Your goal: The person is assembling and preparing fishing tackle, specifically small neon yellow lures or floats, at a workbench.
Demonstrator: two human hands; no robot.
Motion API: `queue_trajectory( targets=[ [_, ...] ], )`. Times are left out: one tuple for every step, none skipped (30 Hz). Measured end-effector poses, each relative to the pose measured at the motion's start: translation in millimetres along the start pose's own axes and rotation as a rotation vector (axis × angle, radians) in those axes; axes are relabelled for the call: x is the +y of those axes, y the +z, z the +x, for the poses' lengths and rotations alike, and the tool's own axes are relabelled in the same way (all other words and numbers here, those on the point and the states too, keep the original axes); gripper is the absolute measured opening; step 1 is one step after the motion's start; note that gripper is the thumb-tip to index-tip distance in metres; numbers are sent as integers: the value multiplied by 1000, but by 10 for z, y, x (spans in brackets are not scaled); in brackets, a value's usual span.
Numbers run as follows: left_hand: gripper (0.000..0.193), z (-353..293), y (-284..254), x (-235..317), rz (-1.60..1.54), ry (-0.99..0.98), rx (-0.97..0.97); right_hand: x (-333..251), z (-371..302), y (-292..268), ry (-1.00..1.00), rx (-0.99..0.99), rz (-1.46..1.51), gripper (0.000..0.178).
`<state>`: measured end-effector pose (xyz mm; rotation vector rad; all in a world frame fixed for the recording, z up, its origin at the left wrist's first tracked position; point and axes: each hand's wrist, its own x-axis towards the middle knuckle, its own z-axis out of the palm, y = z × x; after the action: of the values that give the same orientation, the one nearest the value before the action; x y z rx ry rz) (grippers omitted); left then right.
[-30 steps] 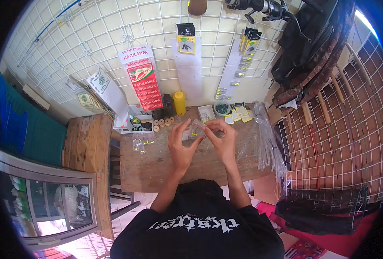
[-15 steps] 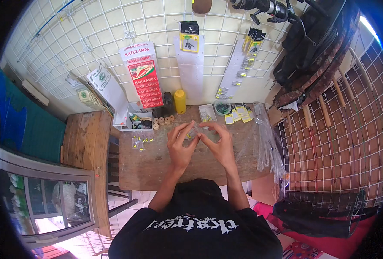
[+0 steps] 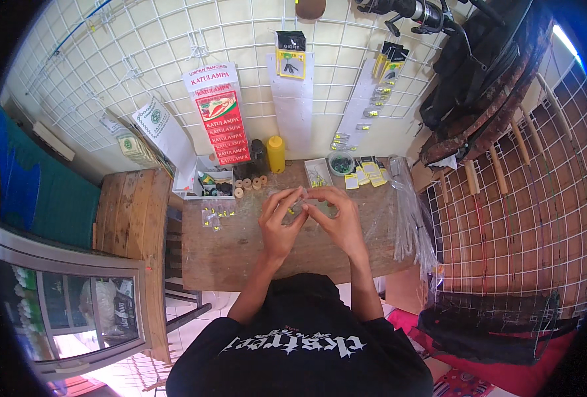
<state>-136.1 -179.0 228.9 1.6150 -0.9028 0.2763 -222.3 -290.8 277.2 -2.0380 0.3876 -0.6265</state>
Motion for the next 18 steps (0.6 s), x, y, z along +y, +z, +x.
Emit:
queue_trajectory(
  targets=[
    [43, -3, 4, 4, -1, 1, 0, 3, -3, -2, 0, 1, -1, 22],
    [43, -6, 7, 8, -4, 0, 0, 8, -5, -1, 8, 1, 1, 21],
    [43, -6, 11, 10, -7, -1, -1, 13, -6, -2, 16, 0, 3, 21],
    [43, -7, 13, 6, -7, 0, 0, 22, -4, 1, 15, 1, 3, 21],
    [42, -7, 17, 0, -20, -2, 2, 32, 0, 2, 24, -4, 19, 21],
    [42, -7, 20, -2, -33, -4, 3, 40, 1, 1, 32, -8, 34, 21],
    [42, -1, 18, -1, -33, -2, 4, 47, 5, -2, 30, -7, 34, 21],
    [43, 5, 17, 1, -31, 1, 15, 53, 6, -9, 23, -6, 33, 21],
    [44, 10, 16, 4, -29, 4, 26, 53, 7, -13, 16, -5, 31, 21],
    [44, 15, 18, 9, -30, 6, 26, 53, 7, -15, 14, -4, 31, 21],
    [43, 20, 19, 19, -38, 3, 25, 52, 5, -16, 19, 3, 42, 20],
    [42, 24, 21, 25, -47, 0, 23, 51, 5, -19, 24, 11, 52, 20],
    [42, 24, 19, 29, -47, 1, 23, 39, 3, -22, 24, 12, 52, 20],
    [41, 25, 17, 32, -57, 4, 19, 21, 5, -25, 22, 14, 54, 19],
    [41, 26, 14, 35, -66, 8, 15, 11, 7, -28, 19, 16, 56, 19],
    [41, 25, 12, 35, -66, 9, 14, 16, 10, -28, 20, 17, 56, 19],
    [41, 26, 8, 36, -75, 8, 13, 25, 12, -28, 13, 13, 63, 18],
    [41, 25, 5, 38, -83, 7, 12, 36, 11, -26, 7, 8, 70, 18]
  ],
)
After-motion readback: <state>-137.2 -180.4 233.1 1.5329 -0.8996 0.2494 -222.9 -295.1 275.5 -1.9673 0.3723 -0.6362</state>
